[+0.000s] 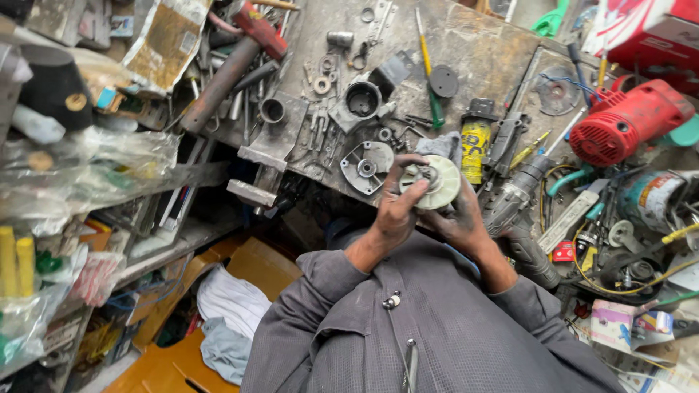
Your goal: The person works at a cluttered workbench repairing a small electric water pump. They handle the motor housing and armature, unscrew fasteners with a screwdriver, tap parts with a hammer, fit the armature into the housing, and hold the assembled pump and housing together to check the fit.
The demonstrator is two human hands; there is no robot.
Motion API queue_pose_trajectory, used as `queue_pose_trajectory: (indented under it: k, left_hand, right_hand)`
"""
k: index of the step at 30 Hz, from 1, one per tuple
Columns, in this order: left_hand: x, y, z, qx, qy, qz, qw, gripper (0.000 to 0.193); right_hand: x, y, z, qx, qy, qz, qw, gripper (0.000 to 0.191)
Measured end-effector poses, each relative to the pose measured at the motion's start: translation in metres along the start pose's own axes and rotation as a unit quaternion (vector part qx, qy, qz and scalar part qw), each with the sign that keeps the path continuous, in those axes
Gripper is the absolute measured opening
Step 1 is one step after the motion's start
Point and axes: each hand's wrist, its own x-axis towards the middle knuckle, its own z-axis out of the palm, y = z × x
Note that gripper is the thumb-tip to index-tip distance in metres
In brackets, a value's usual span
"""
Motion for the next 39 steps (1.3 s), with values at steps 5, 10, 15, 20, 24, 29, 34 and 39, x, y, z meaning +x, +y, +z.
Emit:
queue_pose_trajectory:
  k: [5,10,15,20,24,29,34,39]
  left_hand:
    - [0.003,-0.029,0.004,0.093,0.014,-0.002,0.996,0.031]
    - [0.001,-0.03,0.003,0.145,-0.029,-0.036,0.988,0.044]
    - [0.006,0.007,-0.01,0.472,-0.008,0.078,0.878,0.034]
    - [0.011,0.044,-0.013,0.478,-0.068,0.057,0.874,0.033]
    - [0.015,0.069,-0.015,0.489,-0.124,0.006,0.864,0.033]
    - [0.016,0.081,-0.01,0.494,-0.124,-0.031,0.86,0.029]
    - [0.015,0.088,-0.001,0.557,-0.165,0.057,0.812,0.028]
    - [0.017,0.09,0.002,0.578,-0.196,0.082,0.788,0.026]
  right_hand:
    - [-0.025,0.031,-0.004,0.094,0.02,0.101,0.99,0.044]
    - [-0.033,0.04,-0.007,0.044,0.064,0.112,0.991,0.039]
    - [-0.024,0.023,-0.025,-0.119,0.072,0.015,0.99,0.044]
    - [-0.016,0.009,-0.032,-0.178,0.053,-0.072,0.98,0.058]
    - [-0.012,0.004,-0.038,-0.204,0.015,-0.09,0.975,0.061]
    - [-0.009,-0.003,-0.044,-0.234,-0.001,-0.119,0.965,0.063]
    - [-0.007,-0.013,-0.052,-0.264,-0.025,-0.129,0.956,0.067]
    - [-0.001,-0.019,-0.063,-0.275,-0.07,-0.127,0.95,0.069]
